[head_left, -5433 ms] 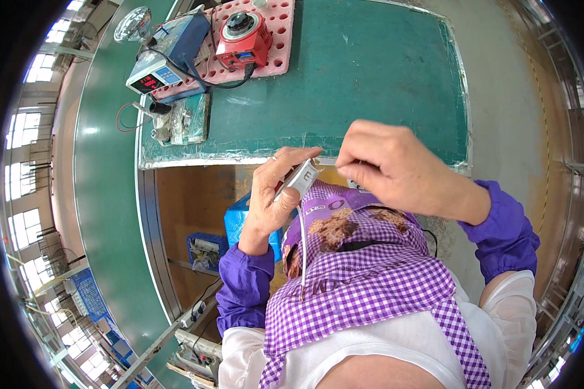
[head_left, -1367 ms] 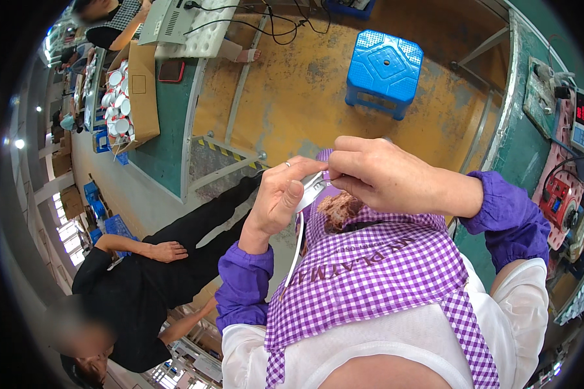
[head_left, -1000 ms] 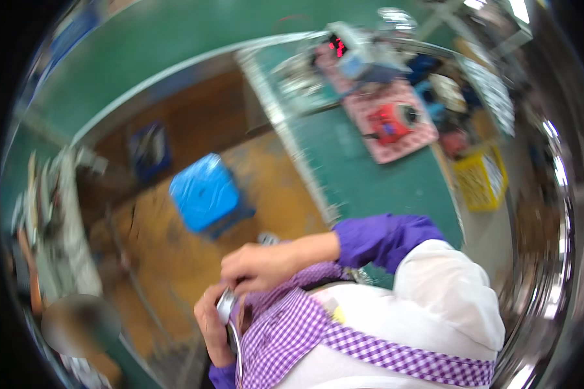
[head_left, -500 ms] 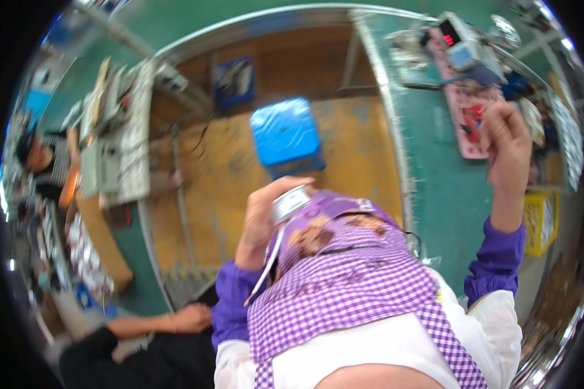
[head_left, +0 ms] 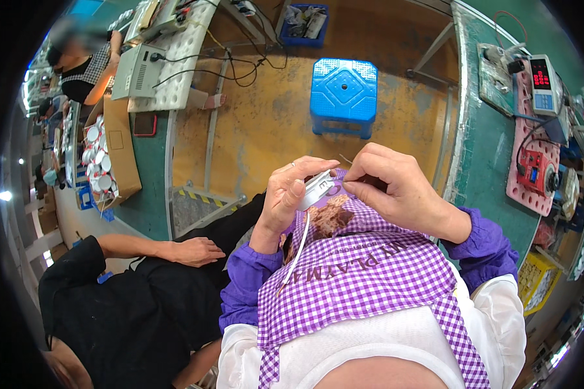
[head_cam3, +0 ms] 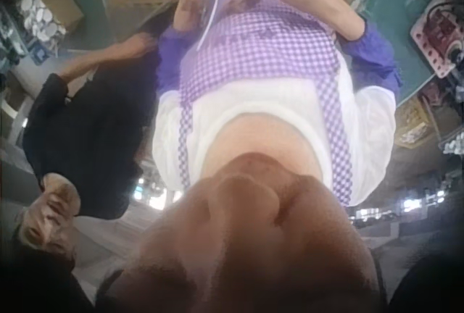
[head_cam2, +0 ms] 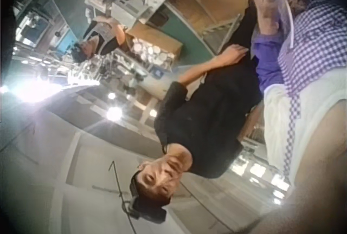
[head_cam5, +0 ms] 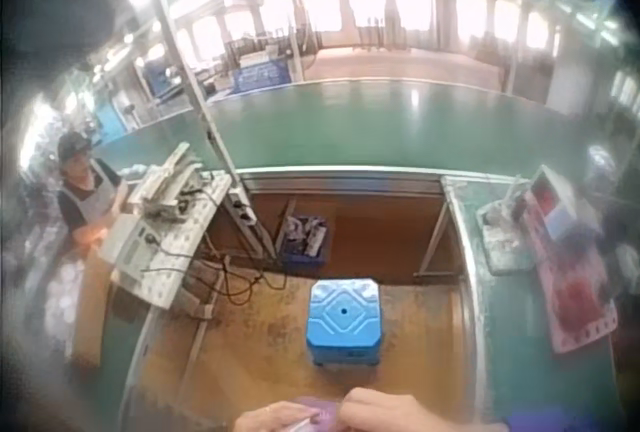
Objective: Assembling electronic lighting components and packing them into boxes.
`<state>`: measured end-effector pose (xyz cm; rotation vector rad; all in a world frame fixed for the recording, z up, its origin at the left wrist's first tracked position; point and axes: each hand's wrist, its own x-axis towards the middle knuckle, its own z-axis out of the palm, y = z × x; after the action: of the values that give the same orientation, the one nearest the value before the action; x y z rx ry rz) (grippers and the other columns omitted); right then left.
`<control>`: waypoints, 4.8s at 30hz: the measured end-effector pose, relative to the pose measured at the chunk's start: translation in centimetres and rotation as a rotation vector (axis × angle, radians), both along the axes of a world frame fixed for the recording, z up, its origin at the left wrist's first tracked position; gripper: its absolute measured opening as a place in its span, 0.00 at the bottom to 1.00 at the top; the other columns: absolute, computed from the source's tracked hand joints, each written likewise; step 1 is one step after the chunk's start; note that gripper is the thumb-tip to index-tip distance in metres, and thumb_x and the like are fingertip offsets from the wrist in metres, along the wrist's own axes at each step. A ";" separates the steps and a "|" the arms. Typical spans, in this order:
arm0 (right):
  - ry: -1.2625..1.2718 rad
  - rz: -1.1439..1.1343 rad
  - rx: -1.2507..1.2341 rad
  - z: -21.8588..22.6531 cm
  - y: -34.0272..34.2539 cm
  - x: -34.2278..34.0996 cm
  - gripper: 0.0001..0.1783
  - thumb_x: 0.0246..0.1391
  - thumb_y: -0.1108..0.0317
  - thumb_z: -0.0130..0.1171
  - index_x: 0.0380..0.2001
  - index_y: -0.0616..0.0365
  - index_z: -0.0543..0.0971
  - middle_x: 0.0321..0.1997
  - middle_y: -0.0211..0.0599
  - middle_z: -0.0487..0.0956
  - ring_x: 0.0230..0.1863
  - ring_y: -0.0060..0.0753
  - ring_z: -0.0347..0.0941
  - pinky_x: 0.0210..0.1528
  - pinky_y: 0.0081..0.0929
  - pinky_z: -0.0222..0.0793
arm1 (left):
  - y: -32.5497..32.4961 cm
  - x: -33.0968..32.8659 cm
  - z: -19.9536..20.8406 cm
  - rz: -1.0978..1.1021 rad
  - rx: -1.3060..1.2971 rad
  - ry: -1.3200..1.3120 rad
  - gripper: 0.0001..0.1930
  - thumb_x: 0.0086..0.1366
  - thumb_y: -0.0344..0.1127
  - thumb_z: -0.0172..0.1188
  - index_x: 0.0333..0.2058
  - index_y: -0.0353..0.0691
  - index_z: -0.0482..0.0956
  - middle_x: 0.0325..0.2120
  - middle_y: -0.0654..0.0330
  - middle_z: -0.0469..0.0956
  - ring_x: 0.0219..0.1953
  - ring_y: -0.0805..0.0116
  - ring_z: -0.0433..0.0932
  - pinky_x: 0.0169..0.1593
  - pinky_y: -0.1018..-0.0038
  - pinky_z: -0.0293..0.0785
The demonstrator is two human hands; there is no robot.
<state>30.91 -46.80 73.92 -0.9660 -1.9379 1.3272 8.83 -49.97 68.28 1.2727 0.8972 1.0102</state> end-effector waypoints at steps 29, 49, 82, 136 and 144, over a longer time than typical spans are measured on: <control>-0.091 0.198 -0.044 -1.4 1.9 -2.8 0.04 0.46 0.76 0.58 0.27 0.66 0.74 0.29 0.46 0.74 0.33 0.47 0.74 0.35 0.38 0.70 | 0.0 -2.4 1.1 0.039 0.312 0.597 0.27 0.61 0.53 0.52 0.41 0.28 0.80 0.38 0.45 0.78 0.39 0.56 0.78 0.42 0.67 0.72; -0.091 0.273 -0.058 0.0 2.9 -0.8 0.06 0.49 0.73 0.61 0.27 0.64 0.76 0.27 0.43 0.75 0.30 0.39 0.74 0.33 0.34 0.69 | -2.5 -2.7 0.3 0.065 -0.291 -0.110 0.31 0.65 0.57 0.47 0.43 0.27 0.79 0.37 0.51 0.80 0.39 0.66 0.78 0.42 0.74 0.72; -0.096 0.352 0.125 1.1 1.6 -4.0 0.07 0.51 0.74 0.58 0.33 0.64 0.72 0.31 0.47 0.72 0.30 0.48 0.74 0.31 0.38 0.71 | -2.1 -3.8 1.7 0.160 0.150 0.281 0.30 0.58 0.58 0.56 0.42 0.32 0.81 0.40 0.47 0.79 0.44 0.57 0.78 0.46 0.66 0.74; -0.021 0.415 0.261 2.0 2.2 -7.5 0.06 0.52 0.75 0.58 0.31 0.63 0.71 0.30 0.43 0.70 0.28 0.45 0.73 0.28 0.37 0.70 | -4.9 -4.8 1.5 0.471 0.213 0.252 0.33 0.64 0.62 0.49 0.44 0.33 0.78 0.42 0.47 0.77 0.44 0.59 0.76 0.45 0.68 0.72; -0.109 0.470 0.363 2.3 1.7 -8.8 0.14 0.39 0.78 0.64 0.31 0.65 0.71 0.30 0.42 0.70 0.26 0.45 0.74 0.27 0.36 0.71 | -5.6 -5.1 1.9 0.592 0.405 0.467 0.30 0.63 0.60 0.52 0.45 0.34 0.79 0.41 0.47 0.76 0.43 0.57 0.77 0.44 0.67 0.72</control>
<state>22.15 -45.07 76.20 -0.4259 -2.4827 1.1098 3.73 -55.53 70.22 1.6681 1.5443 1.4339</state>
